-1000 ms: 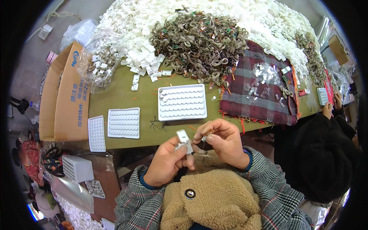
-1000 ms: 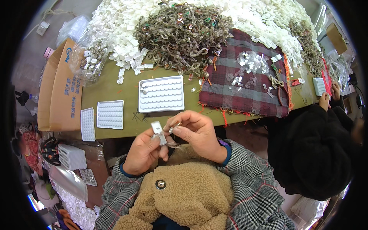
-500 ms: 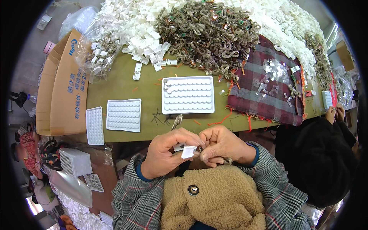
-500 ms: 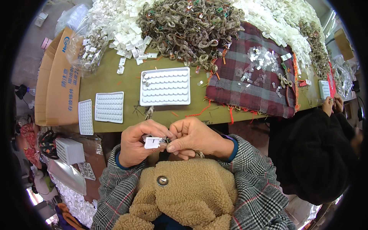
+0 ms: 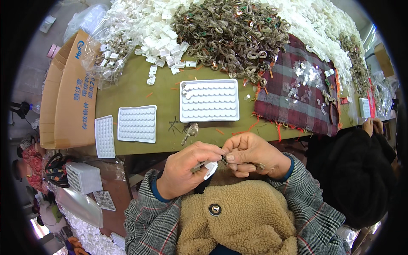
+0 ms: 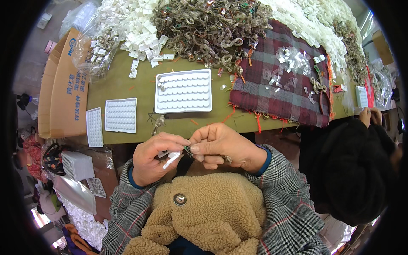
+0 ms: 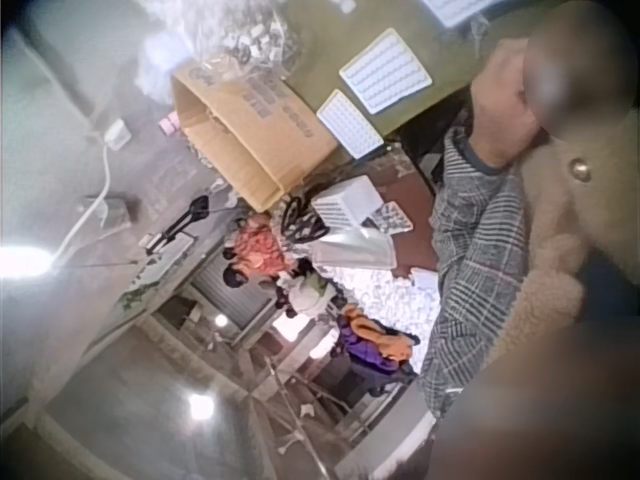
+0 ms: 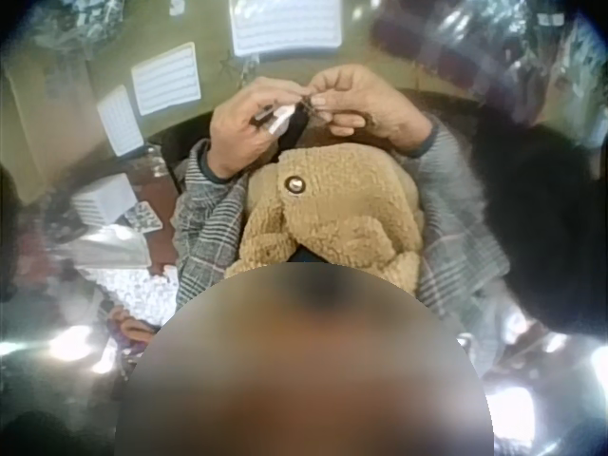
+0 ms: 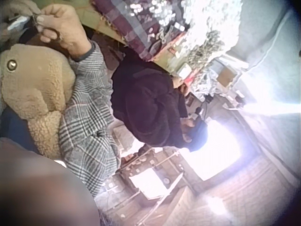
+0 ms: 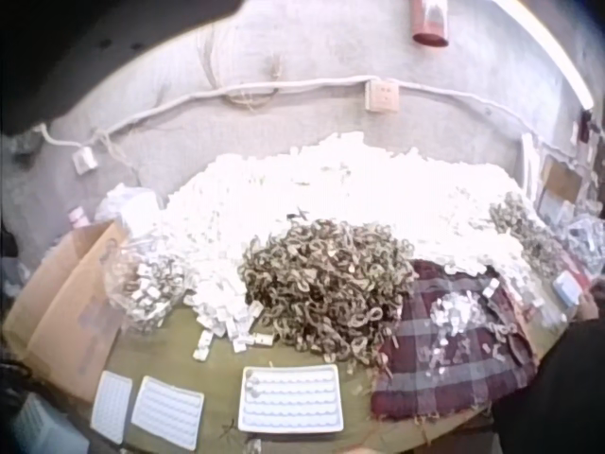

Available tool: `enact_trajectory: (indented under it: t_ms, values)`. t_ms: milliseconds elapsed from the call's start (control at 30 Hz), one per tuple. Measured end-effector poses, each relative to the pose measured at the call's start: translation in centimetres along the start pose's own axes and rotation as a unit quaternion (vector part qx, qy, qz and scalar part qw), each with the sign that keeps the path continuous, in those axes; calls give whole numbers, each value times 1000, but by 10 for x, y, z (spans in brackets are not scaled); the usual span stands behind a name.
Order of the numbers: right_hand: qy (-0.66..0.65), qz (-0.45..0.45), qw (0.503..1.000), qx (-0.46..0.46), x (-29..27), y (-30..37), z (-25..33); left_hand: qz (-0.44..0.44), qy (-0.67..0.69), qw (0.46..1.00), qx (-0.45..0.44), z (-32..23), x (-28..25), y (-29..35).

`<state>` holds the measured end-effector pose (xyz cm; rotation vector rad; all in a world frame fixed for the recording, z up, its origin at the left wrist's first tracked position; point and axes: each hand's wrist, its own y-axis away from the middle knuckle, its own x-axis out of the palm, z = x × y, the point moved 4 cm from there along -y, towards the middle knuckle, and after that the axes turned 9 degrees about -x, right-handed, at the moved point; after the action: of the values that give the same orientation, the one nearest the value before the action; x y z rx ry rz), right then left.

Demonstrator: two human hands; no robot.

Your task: The person sits at a workbench and repeatedly picks small white plastic housings and metal contacts, inserts the contacts into the housings, and places the assembled units into a white tray. They occasionally reach for additional parts from piles on the table and continue the insertion cycle.

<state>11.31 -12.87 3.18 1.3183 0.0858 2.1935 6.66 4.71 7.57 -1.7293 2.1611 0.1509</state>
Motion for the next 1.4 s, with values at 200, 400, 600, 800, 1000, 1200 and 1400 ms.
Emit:
enact_trajectory:
  t_ms: [200,400,600,800,1000,1200,1400]
  values:
    - [19,-17,997,-78,3,7,-5,-39,293,934,-202,12,8,11]
    - [131,-39,976,-172,18,14,3,-85,412,860,-289,28,21,23]
    - [248,-78,926,-273,32,7,1,-99,501,823,-249,36,28,27]
    - [325,-111,906,-248,31,2,0,-84,540,794,-267,43,29,27]
    - [604,-72,673,-422,43,1,11,-99,526,811,-238,49,27,27]
    - [711,-17,464,-528,48,-4,6,-149,520,801,-255,48,25,26]
    - [705,-17,495,-507,53,7,14,-177,266,921,-221,27,13,27]
